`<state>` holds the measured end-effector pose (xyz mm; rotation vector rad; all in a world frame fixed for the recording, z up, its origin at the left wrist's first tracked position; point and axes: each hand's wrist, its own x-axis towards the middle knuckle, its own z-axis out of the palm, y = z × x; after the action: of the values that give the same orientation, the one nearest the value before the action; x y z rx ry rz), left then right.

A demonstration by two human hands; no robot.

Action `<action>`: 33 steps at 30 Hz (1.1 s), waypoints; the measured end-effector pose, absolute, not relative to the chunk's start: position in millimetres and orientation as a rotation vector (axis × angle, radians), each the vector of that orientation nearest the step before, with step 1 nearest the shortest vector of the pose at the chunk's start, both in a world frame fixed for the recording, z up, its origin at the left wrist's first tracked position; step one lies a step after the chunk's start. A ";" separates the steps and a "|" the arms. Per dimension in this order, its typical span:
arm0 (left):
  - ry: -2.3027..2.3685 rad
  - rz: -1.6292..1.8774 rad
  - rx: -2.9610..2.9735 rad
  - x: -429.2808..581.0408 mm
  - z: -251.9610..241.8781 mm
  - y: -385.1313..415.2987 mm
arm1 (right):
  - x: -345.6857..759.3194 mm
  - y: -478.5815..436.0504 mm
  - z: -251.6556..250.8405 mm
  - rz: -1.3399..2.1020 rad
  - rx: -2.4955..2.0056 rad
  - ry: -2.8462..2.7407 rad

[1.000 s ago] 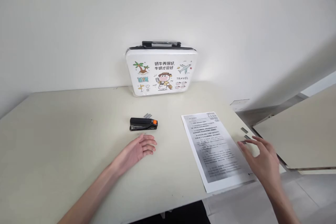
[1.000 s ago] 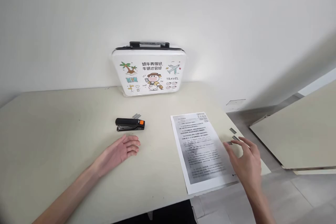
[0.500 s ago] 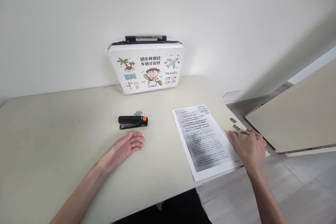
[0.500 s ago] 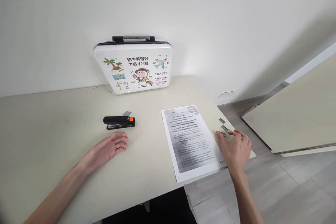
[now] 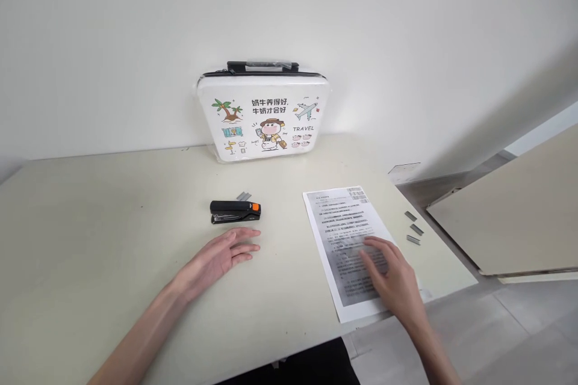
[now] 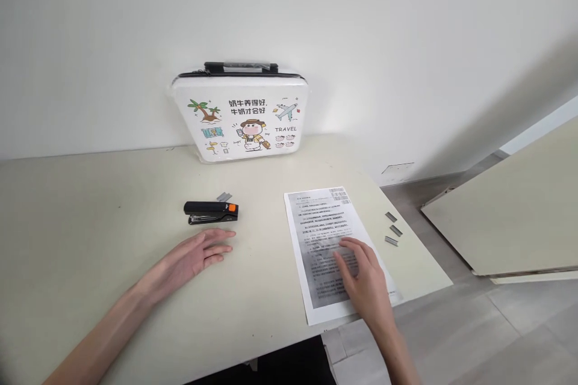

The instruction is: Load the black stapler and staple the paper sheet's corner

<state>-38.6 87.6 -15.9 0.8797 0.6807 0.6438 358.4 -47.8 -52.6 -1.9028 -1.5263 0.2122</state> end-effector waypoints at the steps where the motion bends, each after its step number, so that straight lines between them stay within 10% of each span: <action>1: 0.664 0.652 0.893 -39.4 -16.4 89.5 | 353.1 -46.3 -55.6 0.213 -1.886 -1.544; 33: 0.885 0.881 1.073 -42.9 -21.7 99.8 | 343.0 -49.2 -64.7 0.264 -1.902 -1.549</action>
<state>-42.9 99.8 -21.7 1.0731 0.8854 0.8806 343.0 -49.2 -64.7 -1.9022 -1.5486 0.2638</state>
